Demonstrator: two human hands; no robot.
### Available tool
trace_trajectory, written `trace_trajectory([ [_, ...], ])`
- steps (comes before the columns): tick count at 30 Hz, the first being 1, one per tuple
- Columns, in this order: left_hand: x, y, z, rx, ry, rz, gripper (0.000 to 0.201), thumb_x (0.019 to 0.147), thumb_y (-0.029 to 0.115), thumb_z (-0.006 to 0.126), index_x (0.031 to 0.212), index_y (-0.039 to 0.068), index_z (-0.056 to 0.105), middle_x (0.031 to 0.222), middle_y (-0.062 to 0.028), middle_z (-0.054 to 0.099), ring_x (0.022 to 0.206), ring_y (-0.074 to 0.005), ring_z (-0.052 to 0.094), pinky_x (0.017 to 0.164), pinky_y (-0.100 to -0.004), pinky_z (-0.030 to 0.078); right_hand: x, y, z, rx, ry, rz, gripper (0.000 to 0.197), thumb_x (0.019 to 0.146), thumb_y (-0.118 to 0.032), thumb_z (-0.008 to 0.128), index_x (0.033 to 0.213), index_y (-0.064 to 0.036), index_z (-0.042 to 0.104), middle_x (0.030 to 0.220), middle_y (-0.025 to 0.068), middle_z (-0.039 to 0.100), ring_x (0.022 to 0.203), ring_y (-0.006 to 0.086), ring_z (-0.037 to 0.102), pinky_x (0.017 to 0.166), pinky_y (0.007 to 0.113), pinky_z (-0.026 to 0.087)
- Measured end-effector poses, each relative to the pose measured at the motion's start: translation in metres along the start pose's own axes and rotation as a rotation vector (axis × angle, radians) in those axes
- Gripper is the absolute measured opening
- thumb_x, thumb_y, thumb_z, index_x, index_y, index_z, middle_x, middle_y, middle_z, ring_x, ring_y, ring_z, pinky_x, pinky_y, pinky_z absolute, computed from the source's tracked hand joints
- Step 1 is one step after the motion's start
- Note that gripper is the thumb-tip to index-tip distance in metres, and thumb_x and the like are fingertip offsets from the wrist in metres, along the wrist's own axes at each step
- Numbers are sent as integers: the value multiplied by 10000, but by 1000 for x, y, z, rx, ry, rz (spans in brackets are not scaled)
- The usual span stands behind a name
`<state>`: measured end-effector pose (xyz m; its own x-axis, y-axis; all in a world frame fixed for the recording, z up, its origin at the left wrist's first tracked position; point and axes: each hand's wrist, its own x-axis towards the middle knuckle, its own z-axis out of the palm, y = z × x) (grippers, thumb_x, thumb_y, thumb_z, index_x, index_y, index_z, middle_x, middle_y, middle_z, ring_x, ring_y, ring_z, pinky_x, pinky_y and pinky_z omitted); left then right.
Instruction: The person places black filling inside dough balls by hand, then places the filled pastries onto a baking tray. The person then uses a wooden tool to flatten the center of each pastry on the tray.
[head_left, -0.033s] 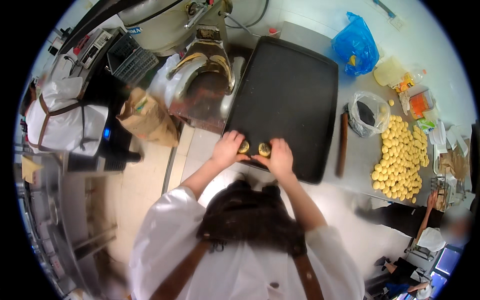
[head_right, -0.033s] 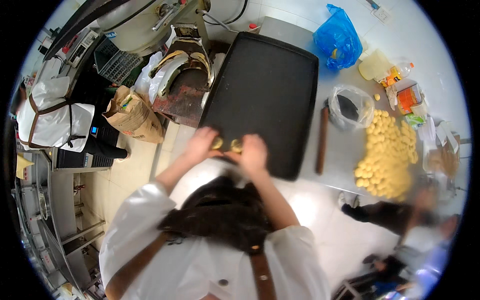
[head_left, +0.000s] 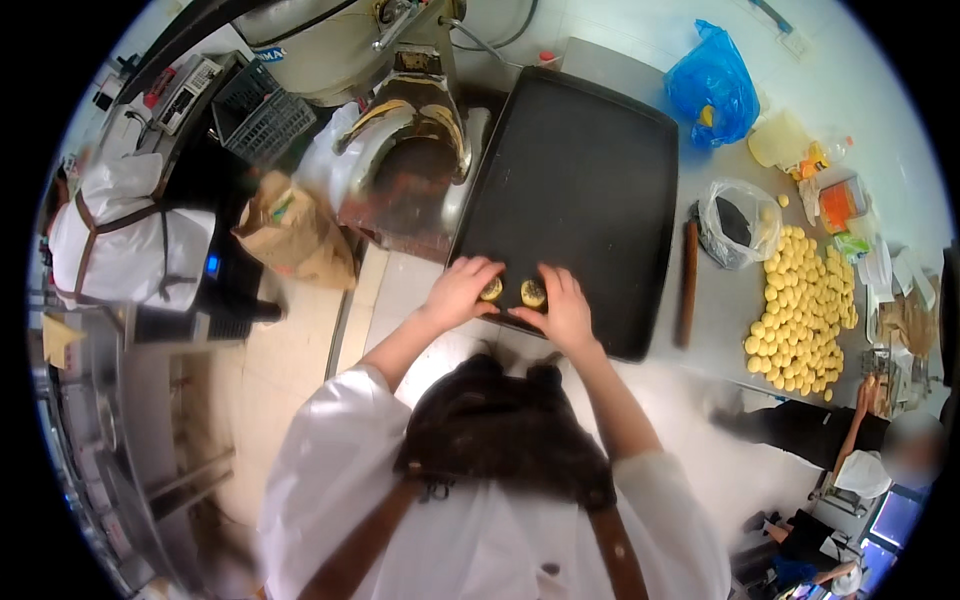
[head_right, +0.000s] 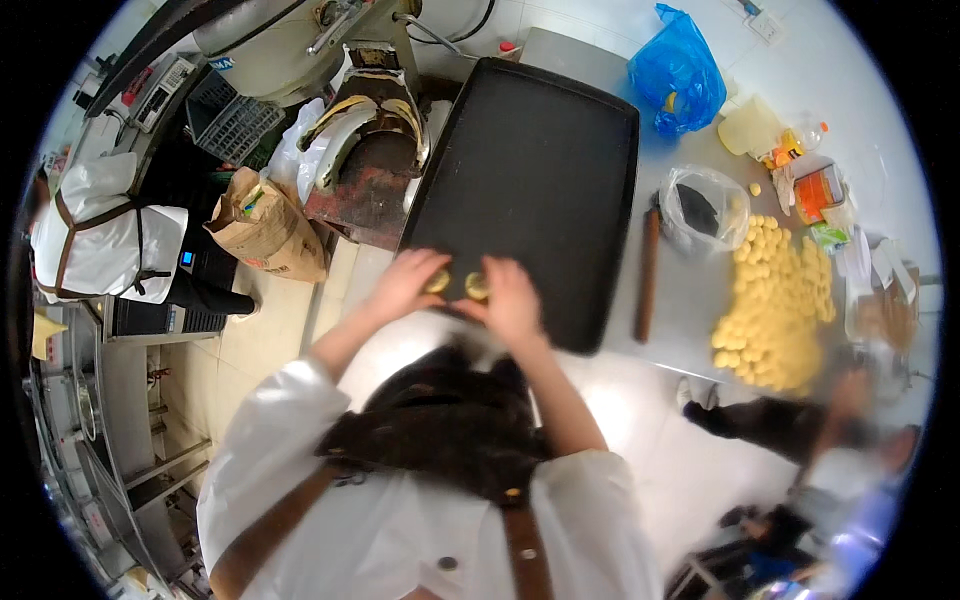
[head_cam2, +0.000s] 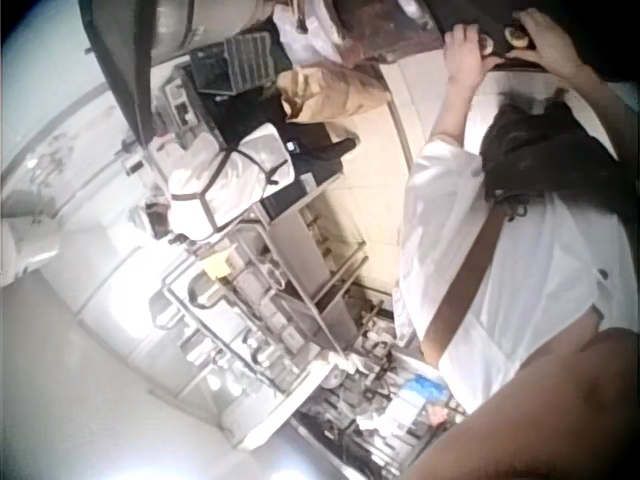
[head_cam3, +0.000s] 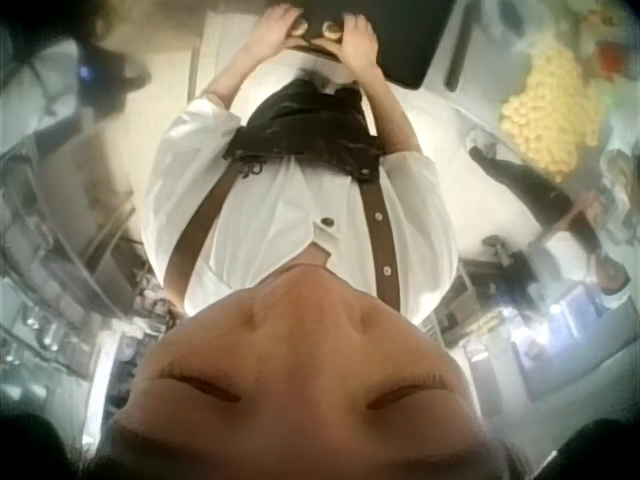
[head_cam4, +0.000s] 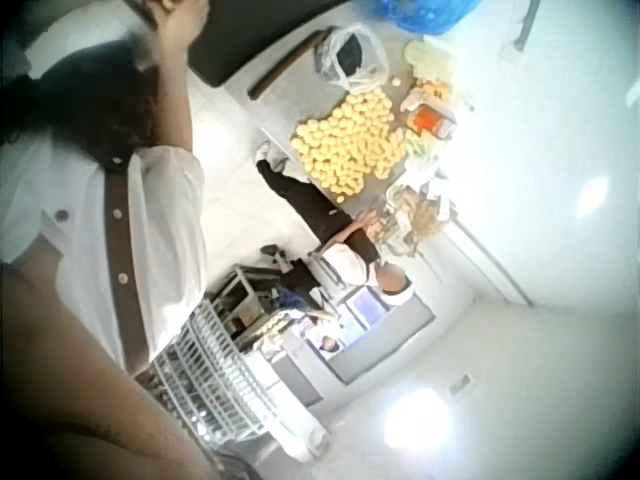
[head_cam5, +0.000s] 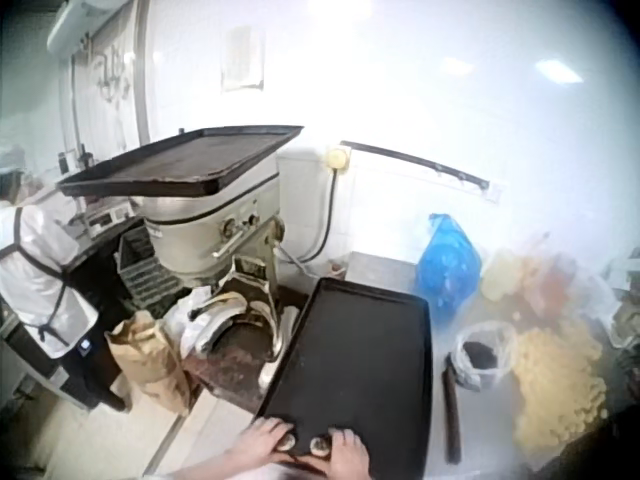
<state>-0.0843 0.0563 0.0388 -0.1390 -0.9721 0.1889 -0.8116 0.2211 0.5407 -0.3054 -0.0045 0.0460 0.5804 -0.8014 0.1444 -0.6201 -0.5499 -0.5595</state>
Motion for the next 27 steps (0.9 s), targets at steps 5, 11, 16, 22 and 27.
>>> trace_trajectory([
  [5, 0, -15, 2, -43, -128, -5, 429, 741, 162, 807, 1135, 101, 647, 1101, -92, 600, 1044, -333, 586, 898, -418, 505, 0, 5, 5, 57, -141, -37, 453, 824, -185, 784, 1223, -73, 600, 1212, 134, 568, 1038, 365, 613, 875, 430, 520],
  [11, -6, -24, 7, 26, -102, -46, 638, 718, 249, 847, 1285, 137, 577, 1191, -106, 556, 1032, -340, 614, 843, -430, 536, -8, 5, 11, -23, -57, -41, 563, 792, -277, 826, 1254, -57, 592, 1232, 146, 554, 999, 343, 633, 837, 404, 543],
  [16, -3, 12, -23, 137, 28, -162, 1012, 695, 371, 876, 1528, 152, 346, 1353, -156, 463, 1045, -388, 623, 819, -450, 555, -26, 11, -56, 135, 132, 128, 602, 794, -304, 849, 1273, -43, 594, 1223, 122, 573, 934, 228, 632, 797, 339, 546],
  [22, 63, 90, -8, -97, 150, -143, 711, 853, 283, 790, 1445, 60, 466, 1297, -150, 554, 715, -206, 651, 651, -343, 547, -89, 134, -140, 136, 399, 427, 355, 862, -266, 796, 1109, -41, 676, 956, 113, 669, 790, 223, 649, 714, 354, 546],
  [27, 120, 177, 59, -196, 62, 17, 466, 907, 225, 742, 1303, 34, 590, 1167, -127, 632, 668, -182, 642, 645, -320, 537, -156, 263, -221, -56, 530, 502, 196, 882, -178, 755, 1012, -38, 709, 888, 109, 693, 759, 235, 638, 708, 350, 523],
])
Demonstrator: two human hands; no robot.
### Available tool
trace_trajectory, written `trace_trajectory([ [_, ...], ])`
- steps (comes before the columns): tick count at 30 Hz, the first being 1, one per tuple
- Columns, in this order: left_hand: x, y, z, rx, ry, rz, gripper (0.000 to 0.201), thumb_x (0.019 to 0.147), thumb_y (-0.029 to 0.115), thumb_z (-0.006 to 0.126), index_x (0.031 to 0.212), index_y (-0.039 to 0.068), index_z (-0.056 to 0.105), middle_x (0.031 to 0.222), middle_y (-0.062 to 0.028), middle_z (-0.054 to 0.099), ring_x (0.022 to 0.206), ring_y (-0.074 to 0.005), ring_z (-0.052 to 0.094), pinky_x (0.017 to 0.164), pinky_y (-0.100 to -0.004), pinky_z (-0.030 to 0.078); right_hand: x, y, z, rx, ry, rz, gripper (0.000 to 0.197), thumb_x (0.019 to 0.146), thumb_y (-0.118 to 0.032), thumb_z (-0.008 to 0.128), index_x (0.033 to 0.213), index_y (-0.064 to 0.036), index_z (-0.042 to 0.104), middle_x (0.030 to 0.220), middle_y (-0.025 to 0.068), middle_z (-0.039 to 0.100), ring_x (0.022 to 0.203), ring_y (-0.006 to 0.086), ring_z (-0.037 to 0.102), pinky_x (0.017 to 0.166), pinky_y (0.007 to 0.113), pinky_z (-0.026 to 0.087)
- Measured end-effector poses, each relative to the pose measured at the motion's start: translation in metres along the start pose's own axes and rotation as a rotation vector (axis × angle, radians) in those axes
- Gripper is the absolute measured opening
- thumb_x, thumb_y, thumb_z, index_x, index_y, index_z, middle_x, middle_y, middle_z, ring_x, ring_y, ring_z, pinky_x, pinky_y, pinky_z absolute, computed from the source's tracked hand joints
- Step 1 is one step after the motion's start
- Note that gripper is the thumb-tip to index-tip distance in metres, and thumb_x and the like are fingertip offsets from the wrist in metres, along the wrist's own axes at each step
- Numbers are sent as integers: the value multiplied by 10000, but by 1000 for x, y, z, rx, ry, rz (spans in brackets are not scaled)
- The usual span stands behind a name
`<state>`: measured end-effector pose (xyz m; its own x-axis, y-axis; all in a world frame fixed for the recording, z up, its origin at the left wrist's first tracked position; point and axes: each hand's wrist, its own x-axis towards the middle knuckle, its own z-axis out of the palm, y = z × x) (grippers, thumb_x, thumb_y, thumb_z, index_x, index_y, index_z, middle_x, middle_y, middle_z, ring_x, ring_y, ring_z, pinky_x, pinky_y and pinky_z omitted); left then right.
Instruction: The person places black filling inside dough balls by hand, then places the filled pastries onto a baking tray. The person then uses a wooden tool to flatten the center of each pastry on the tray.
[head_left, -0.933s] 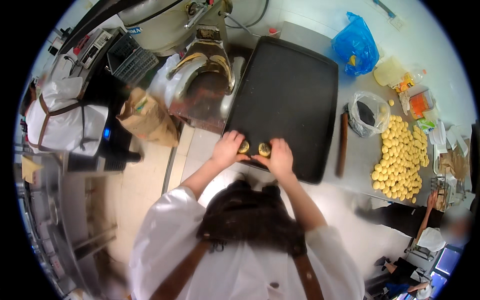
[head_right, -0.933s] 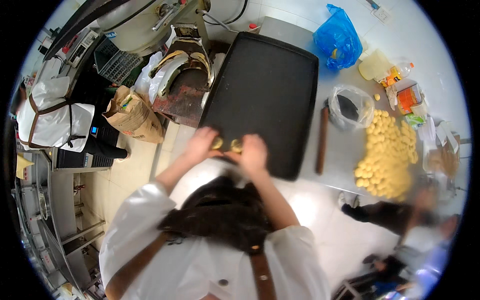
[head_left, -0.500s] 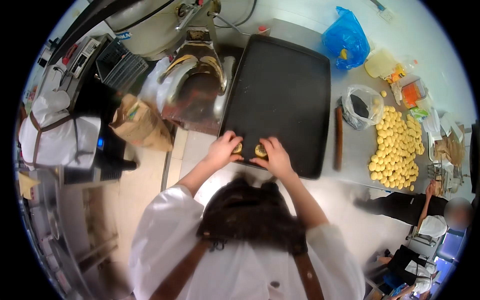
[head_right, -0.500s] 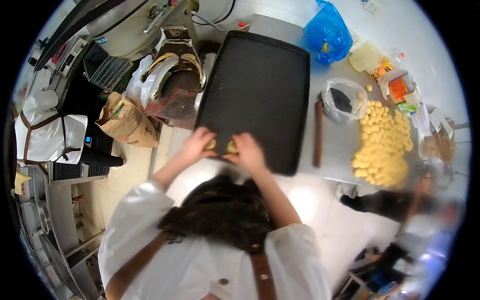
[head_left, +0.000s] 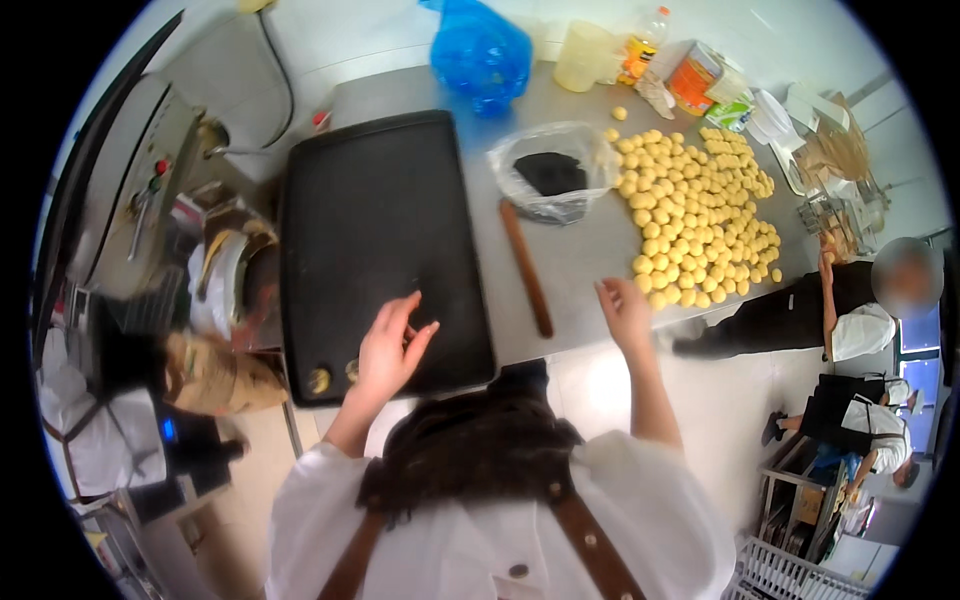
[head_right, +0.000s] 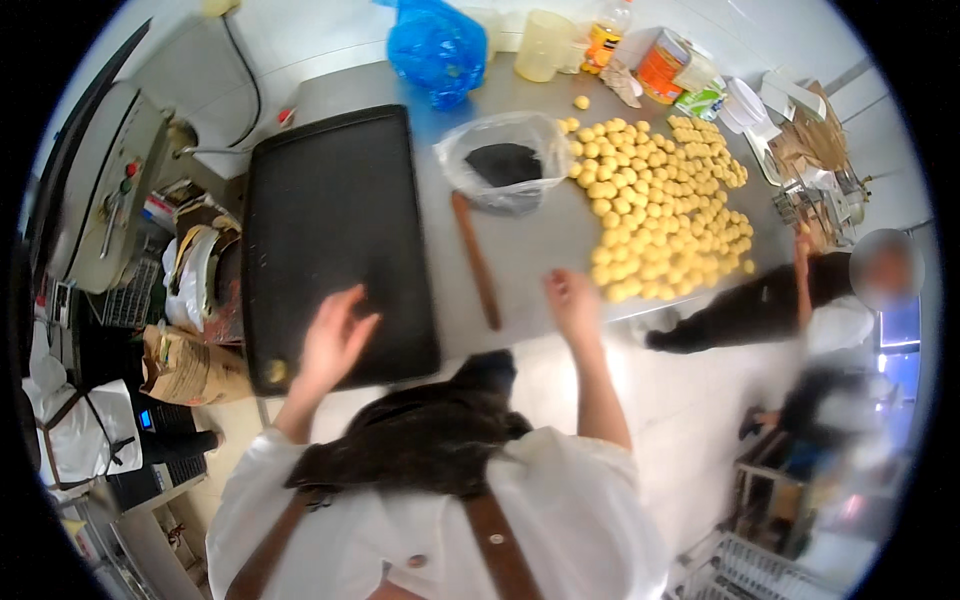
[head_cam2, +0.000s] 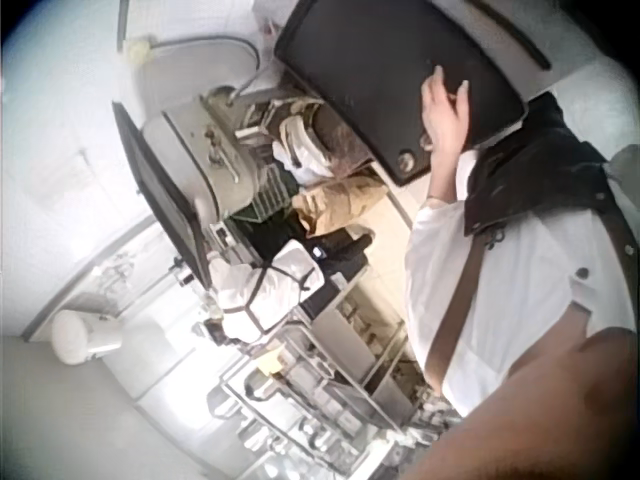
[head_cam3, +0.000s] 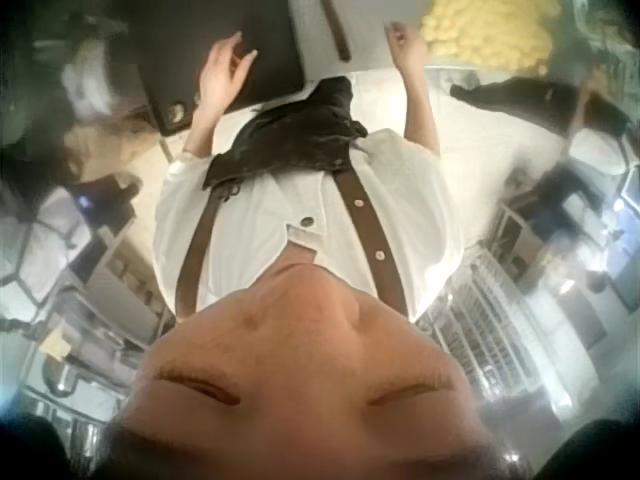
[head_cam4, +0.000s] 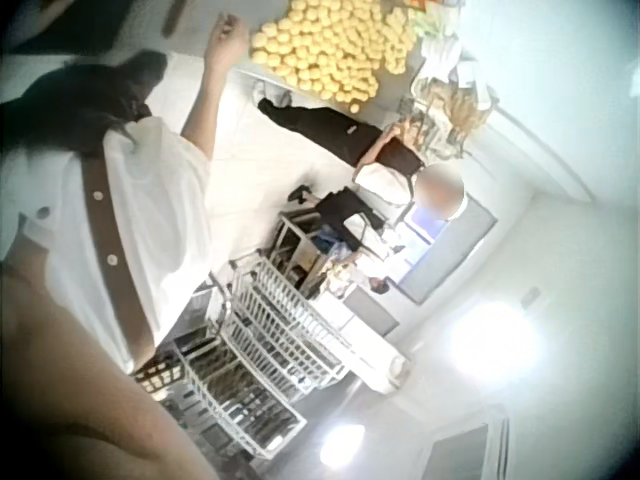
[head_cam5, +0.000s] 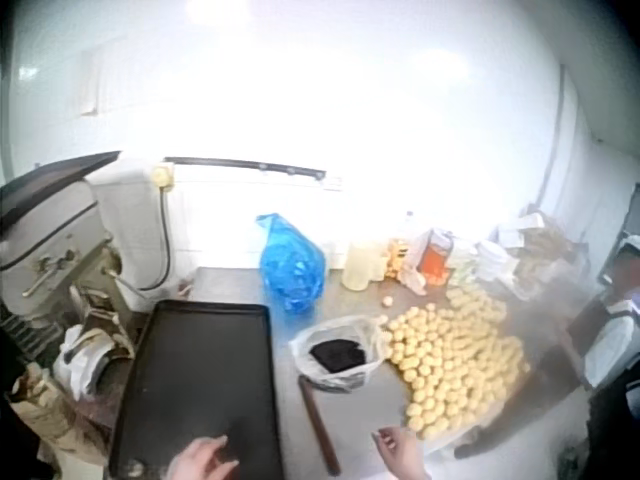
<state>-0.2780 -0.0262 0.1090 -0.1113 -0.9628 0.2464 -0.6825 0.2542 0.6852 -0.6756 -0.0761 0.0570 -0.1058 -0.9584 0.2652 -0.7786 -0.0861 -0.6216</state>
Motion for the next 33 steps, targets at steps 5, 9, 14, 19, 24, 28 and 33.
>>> trace_trajectory([
  [5, 46, 72, 93, -54, -142, -15, 308, 935, 234, 702, 1168, 39, 656, 1047, -98, 664, 696, -189, 664, 662, -330, 536, 44, 95, -66, -408, -289, -372, 323, 807, -210, 785, 1101, -112, 694, 1143, 62, 677, 967, 297, 608, 856, 404, 493],
  [9, 85, 134, 157, -34, -335, 69, 275, 946, 271, 677, 1132, 68, 673, 1059, -112, 671, 775, -278, 679, 717, -382, 546, 66, 137, -74, -546, -596, -602, 413, 833, -178, 693, 1244, -170, 652, 1340, -10, 601, 1061, 256, 552, 894, 371, 465],
  [14, 121, 173, 222, -124, -446, 166, 253, 944, 245, 670, 1134, 77, 671, 1012, -122, 667, 873, -314, 668, 756, -407, 545, 79, 176, -77, -318, -615, -738, 407, 850, -153, 645, 1257, -150, 659, 1259, 21, 637, 1017, 252, 562, 897, 370, 467],
  [19, 157, 174, 295, -23, -485, 109, 322, 914, 237, 672, 1178, 58, 625, 1115, -141, 634, 1016, -343, 631, 827, -441, 532, 83, 167, -116, 597, -258, 33, 337, 978, -228, 635, 1278, -74, 642, 1199, 56, 647, 1026, 188, 593, 876, 314, 488],
  [24, 194, 184, 357, 92, -643, 132, 501, 819, 151, 718, 1279, 31, 562, 1231, -205, 579, 1150, -404, 568, 965, -465, 498, 73, 176, -173, 925, -55, 522, 342, 1047, -236, 559, 1291, -2, 614, 1159, 56, 629, 1041, 145, 596, 866, 288, 508],
  [28, 194, 174, 386, 144, -627, 181, 499, 767, 123, 780, 1217, 61, 573, 1250, -134, 558, 1113, -384, 585, 896, -478, 526, 54, 189, -190, 983, -45, 541, 352, 1055, -212, 529, 1299, 35, 587, 1154, 95, 623, 996, 181, 612, 790, 324, 526],
  [33, 192, 170, 377, 47, -604, 120, 543, 793, 119, 758, 1291, 49, 553, 1228, -157, 592, 1095, -370, 603, 914, -458, 522, 61, 169, -181, 1170, -58, 558, 379, 1060, -204, 505, 1347, 41, 539, 1166, 113, 618, 944, 198, 619, 775, 342, 521],
])
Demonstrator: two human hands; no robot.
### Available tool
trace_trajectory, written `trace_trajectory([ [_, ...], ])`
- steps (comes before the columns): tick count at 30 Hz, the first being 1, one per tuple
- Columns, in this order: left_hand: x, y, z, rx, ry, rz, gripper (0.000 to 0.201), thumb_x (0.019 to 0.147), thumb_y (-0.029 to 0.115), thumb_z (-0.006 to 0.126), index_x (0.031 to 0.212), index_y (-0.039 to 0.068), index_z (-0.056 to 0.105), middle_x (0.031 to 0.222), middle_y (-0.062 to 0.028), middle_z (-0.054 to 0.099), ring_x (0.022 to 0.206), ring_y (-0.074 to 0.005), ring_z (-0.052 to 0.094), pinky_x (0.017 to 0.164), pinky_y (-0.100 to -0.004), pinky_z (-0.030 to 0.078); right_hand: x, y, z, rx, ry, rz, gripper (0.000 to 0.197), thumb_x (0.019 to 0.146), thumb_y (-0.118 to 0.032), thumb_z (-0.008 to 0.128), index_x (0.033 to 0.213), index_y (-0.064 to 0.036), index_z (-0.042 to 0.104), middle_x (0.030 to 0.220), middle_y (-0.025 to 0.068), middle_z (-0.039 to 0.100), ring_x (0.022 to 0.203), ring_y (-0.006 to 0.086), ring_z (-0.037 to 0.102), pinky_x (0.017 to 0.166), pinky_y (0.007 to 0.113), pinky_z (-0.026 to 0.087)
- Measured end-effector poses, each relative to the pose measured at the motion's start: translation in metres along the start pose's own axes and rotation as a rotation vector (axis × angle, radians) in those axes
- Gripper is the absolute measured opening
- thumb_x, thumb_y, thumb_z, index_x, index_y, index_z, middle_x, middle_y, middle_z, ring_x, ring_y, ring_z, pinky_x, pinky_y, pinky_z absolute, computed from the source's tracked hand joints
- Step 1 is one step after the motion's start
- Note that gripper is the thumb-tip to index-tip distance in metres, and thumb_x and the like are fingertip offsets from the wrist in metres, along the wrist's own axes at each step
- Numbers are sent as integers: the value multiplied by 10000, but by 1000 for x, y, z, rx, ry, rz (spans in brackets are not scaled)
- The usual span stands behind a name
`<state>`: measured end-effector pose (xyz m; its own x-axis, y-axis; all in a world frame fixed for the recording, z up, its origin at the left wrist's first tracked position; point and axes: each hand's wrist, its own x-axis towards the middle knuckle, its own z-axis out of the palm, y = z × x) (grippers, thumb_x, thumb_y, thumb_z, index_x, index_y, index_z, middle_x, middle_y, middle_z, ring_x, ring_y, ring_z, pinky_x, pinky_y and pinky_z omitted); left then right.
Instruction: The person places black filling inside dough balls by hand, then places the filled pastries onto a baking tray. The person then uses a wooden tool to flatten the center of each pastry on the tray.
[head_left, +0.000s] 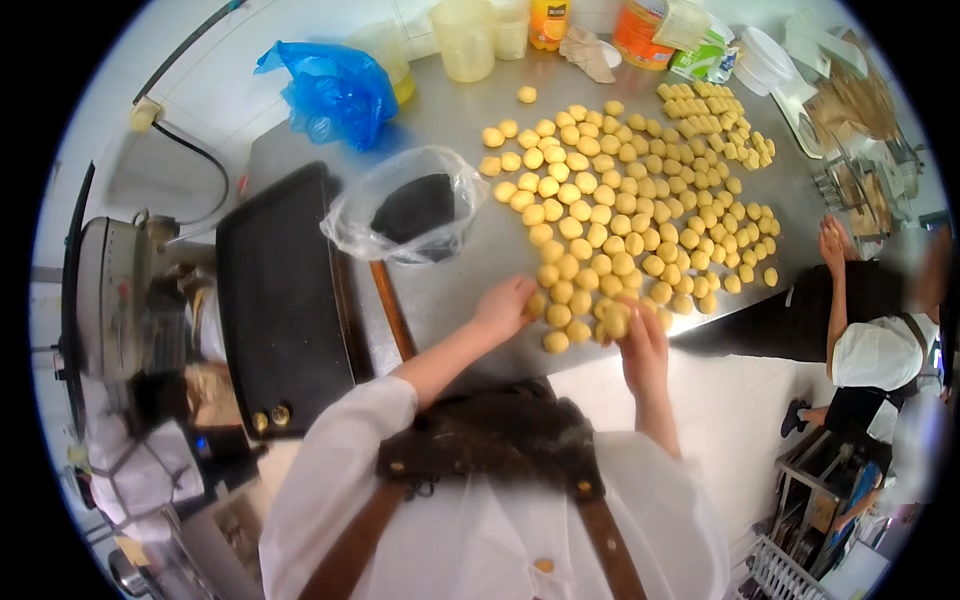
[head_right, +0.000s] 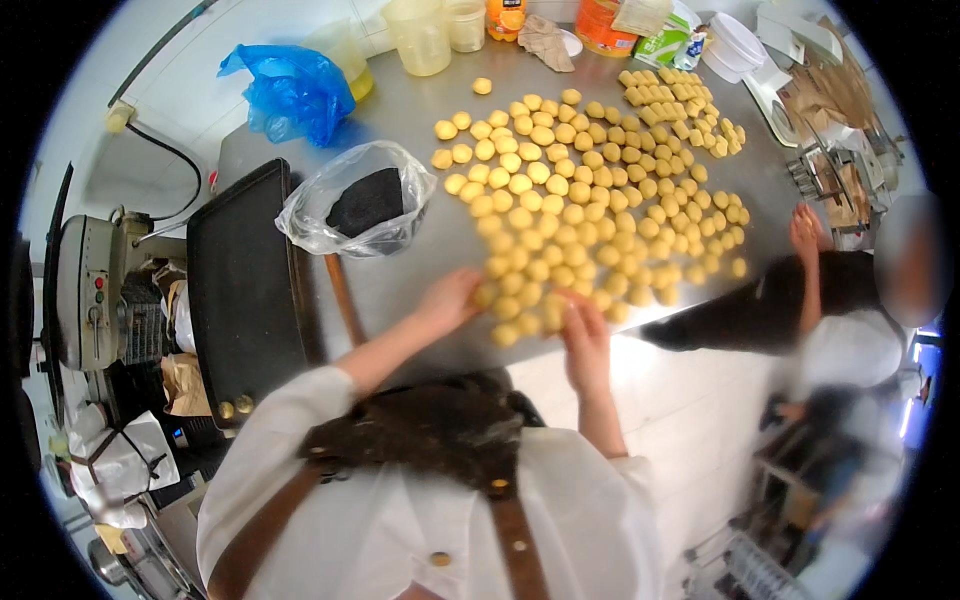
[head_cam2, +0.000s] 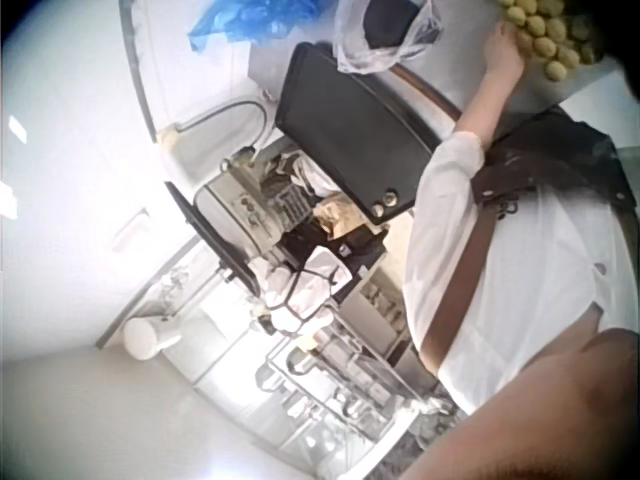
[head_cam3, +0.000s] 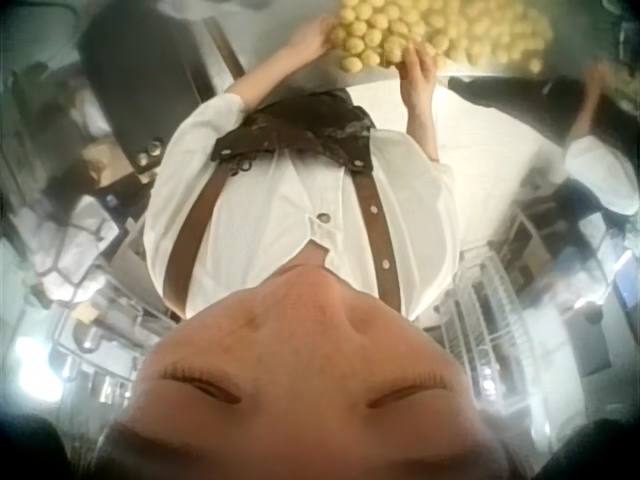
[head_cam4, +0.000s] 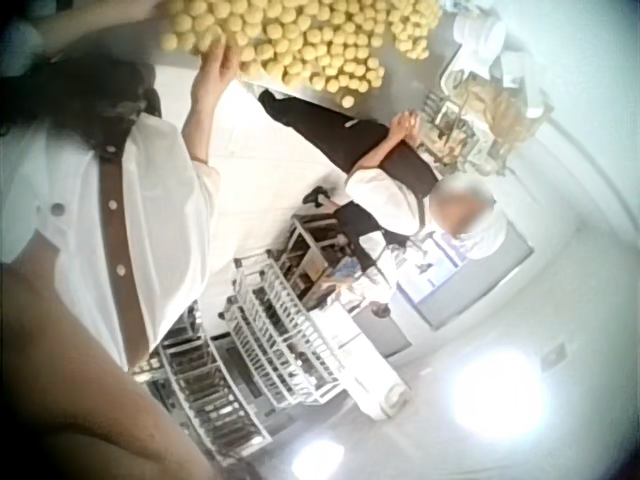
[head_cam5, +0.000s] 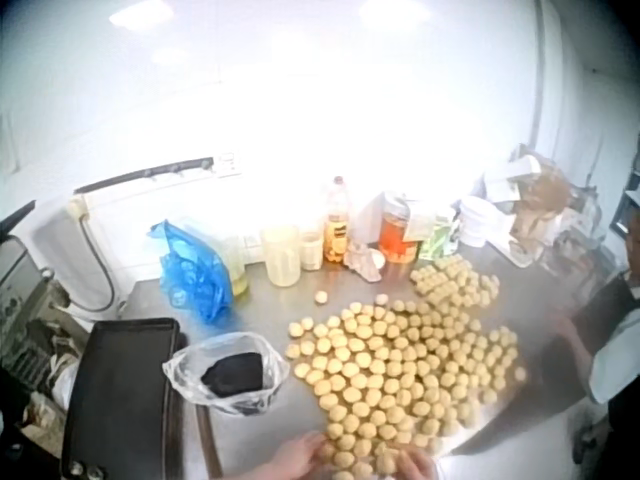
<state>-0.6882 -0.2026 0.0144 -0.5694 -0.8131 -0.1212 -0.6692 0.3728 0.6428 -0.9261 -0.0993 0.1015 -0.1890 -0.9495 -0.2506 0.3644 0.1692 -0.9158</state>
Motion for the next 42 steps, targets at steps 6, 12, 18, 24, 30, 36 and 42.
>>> trace_trajectory([
  [6, -61, -41, -65, -1296, -96, -411, 452, 975, 233, 665, 1381, 82, 534, 1262, -66, 619, 1061, -163, 608, 871, -323, 524, 24, -13, 50, 156, -230, 76, 446, 1030, -218, 553, 1397, 29, 496, 1236, 118, 612, 898, 188, 609, 773, 314, 504],
  [12, -102, -53, -142, -1870, 15, -262, 409, 1035, 306, 583, 1369, 84, 507, 1305, -134, 641, 811, -113, 594, 733, -257, 512, 77, -12, 113, 316, -547, 276, 498, 991, -210, 620, 1425, -7, 483, 1215, 170, 661, 841, 186, 672, 688, 285, 564],
  [18, -102, -73, -210, -1615, 269, -289, 496, 1001, 255, 641, 1412, 18, 495, 1202, -127, 668, 897, -153, 668, 802, -276, 551, 139, -12, 178, 135, -539, 349, 490, 966, -167, 665, 1406, -22, 505, 1139, 122, 671, 870, 182, 671, 712, 298, 566],
  [24, -49, -105, -240, -1105, 333, -397, 462, 906, 164, 728, 1321, 11, 595, 1119, -118, 694, 976, -230, 694, 851, -331, 564, 202, 7, 236, -498, -629, 84, 415, 888, -146, 744, 1270, -42, 616, 1050, 83, 670, 827, 204, 667, 758, 335, 551],
  [30, 18, -151, -180, 435, 254, -316, 401, 761, 204, 825, 1129, 135, 683, 1015, -106, 712, 909, -298, 703, 798, -375, 558, 249, 97, 259, -1477, -687, -883, 386, 761, -170, 818, 1095, -49, 666, 1005, 141, 677, 811, 323, 658, 751, 381, 550],
  [36, -24, -132, -209, -34, 398, -334, 419, 789, 155, 803, 1177, 109, 650, 988, -103, 711, 884, -272, 687, 801, -374, 552, 224, 49, 258, -1050, -708, -362, 328, 813, -115, 782, 1114, -46, 672, 1058, 125, 704, 837, 246, 691, 773, 325, 541],
  [42, -183, -97, -236, -1222, 430, -156, 648, 876, -14, 725, 1463, 27, 453, 1027, -85, 691, 944, -164, 664, 806, -314, 567, 121, 9, 267, -287, -911, 150, 448, 898, 27, 685, 1326, 3, 555, 1103, 87, 690, 925, 190, 688, 840, 332, 551],
])
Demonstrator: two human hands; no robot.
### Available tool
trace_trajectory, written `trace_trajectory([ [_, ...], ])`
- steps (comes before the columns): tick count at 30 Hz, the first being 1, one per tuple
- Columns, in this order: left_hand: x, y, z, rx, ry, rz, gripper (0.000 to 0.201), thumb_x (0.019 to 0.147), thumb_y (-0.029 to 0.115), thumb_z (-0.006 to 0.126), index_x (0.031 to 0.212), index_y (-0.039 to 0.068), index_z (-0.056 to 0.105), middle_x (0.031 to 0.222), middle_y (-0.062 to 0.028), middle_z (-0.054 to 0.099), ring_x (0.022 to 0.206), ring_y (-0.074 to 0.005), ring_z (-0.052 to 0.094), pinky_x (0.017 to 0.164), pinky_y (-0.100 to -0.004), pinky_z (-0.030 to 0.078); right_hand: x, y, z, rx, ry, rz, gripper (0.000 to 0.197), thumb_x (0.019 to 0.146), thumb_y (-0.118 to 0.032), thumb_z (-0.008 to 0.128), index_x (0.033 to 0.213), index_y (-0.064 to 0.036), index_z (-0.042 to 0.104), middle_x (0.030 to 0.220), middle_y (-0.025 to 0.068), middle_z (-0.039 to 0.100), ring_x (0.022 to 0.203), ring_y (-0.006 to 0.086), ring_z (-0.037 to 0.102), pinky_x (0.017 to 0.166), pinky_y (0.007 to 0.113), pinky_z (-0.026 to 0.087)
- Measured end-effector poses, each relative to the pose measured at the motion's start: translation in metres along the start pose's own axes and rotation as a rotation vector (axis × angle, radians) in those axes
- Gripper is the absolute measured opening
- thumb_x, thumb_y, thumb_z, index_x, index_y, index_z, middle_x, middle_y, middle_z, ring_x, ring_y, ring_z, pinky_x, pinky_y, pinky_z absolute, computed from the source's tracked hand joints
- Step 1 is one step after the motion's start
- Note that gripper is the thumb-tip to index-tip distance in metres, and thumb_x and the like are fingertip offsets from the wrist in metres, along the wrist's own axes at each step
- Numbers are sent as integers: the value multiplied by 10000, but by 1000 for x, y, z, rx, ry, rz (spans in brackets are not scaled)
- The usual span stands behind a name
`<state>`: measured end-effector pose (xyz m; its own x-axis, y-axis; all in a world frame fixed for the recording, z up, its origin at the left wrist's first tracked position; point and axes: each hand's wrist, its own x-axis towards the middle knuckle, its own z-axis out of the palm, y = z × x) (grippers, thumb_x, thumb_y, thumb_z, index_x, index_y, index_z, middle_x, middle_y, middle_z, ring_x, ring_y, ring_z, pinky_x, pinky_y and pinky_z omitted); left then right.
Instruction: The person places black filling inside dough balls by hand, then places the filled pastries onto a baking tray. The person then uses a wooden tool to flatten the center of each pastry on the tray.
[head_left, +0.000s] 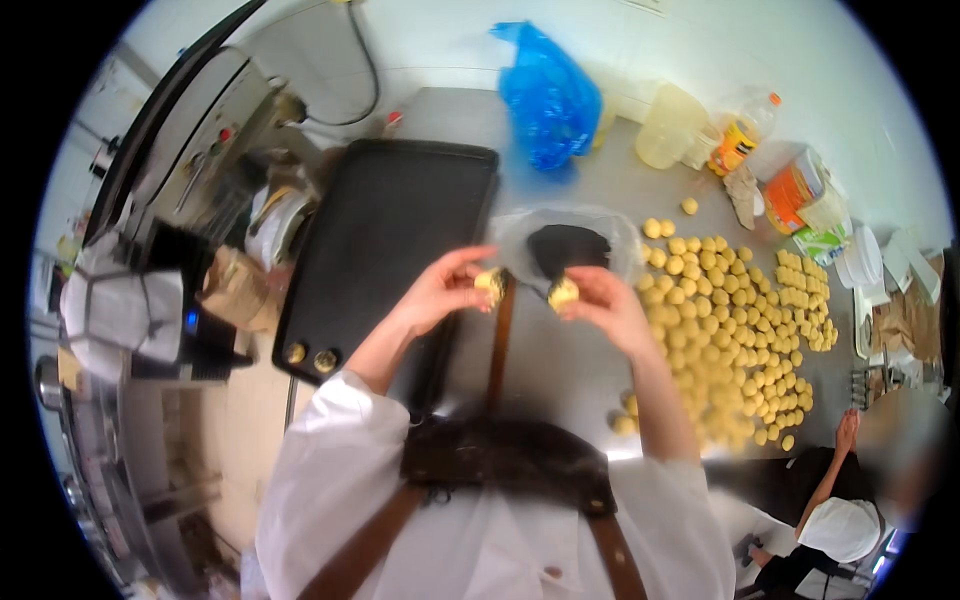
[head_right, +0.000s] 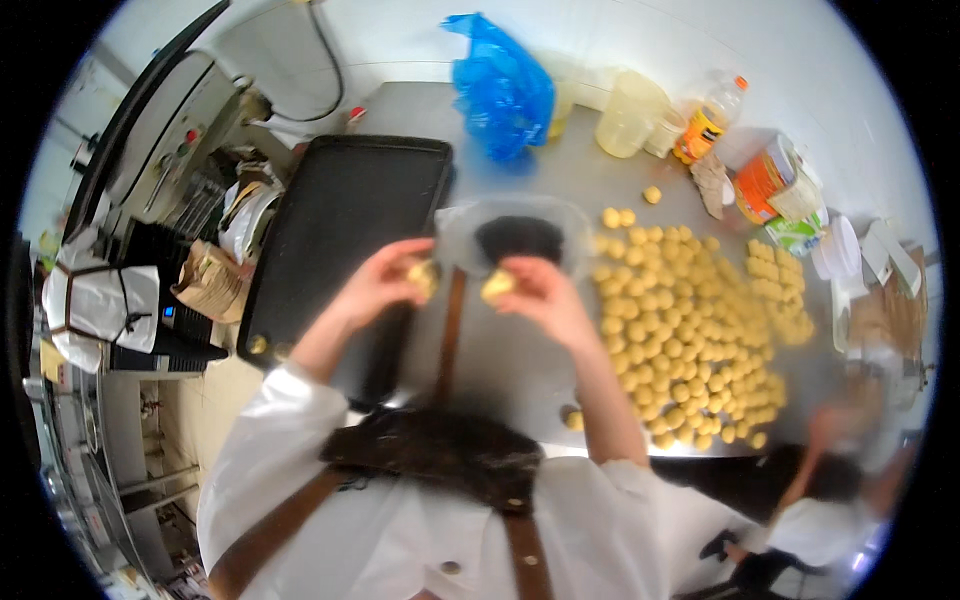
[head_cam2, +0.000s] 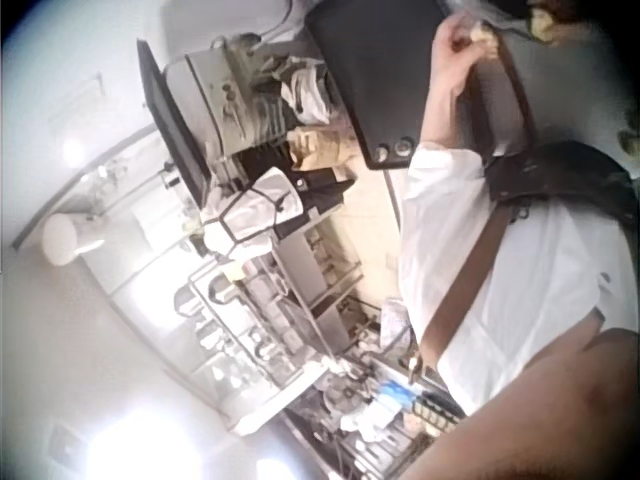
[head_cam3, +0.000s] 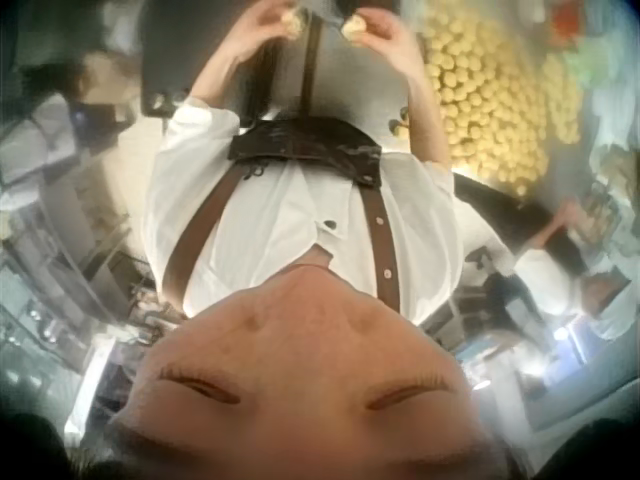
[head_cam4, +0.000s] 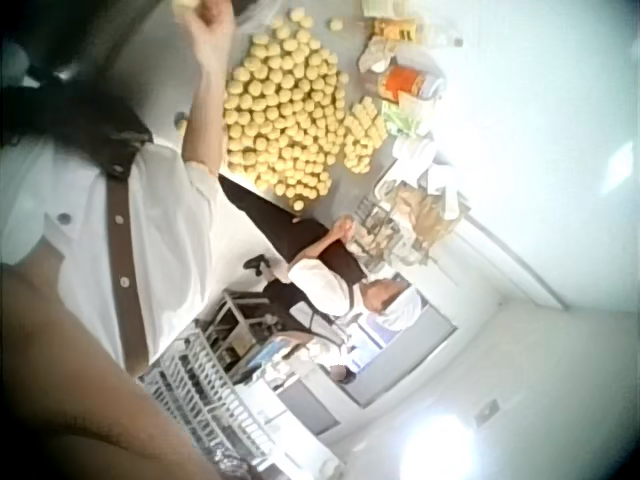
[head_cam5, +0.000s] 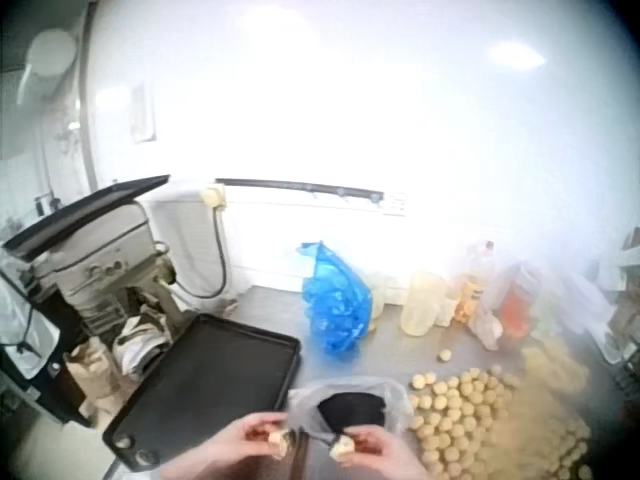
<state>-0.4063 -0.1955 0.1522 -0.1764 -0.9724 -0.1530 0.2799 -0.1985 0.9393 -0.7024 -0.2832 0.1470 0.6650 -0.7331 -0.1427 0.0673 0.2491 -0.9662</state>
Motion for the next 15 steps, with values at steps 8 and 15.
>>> trace_trajectory([
  [8, -182, -29, -97, 108, 59, -29, 500, 870, -72, 715, 1328, 38, 548, 1195, -68, 634, 1076, -161, 651, 941, -299, 541, -18, 99, 213, -142, -110, -126, 609, 893, 16, 700, 1433, -39, 426, 1381, 97, 526, 1192, 194, 603, 1005, 354, 524],
  [15, -232, -88, -141, 800, 212, 205, 447, 732, 86, 827, 1134, 113, 633, 1088, -90, 623, 1077, -276, 599, 916, -386, 490, -21, 165, 323, -904, 356, -246, 413, 766, -111, 831, 1105, -44, 604, 1081, 111, 587, 976, 267, 621, 858, 370, 521],
])
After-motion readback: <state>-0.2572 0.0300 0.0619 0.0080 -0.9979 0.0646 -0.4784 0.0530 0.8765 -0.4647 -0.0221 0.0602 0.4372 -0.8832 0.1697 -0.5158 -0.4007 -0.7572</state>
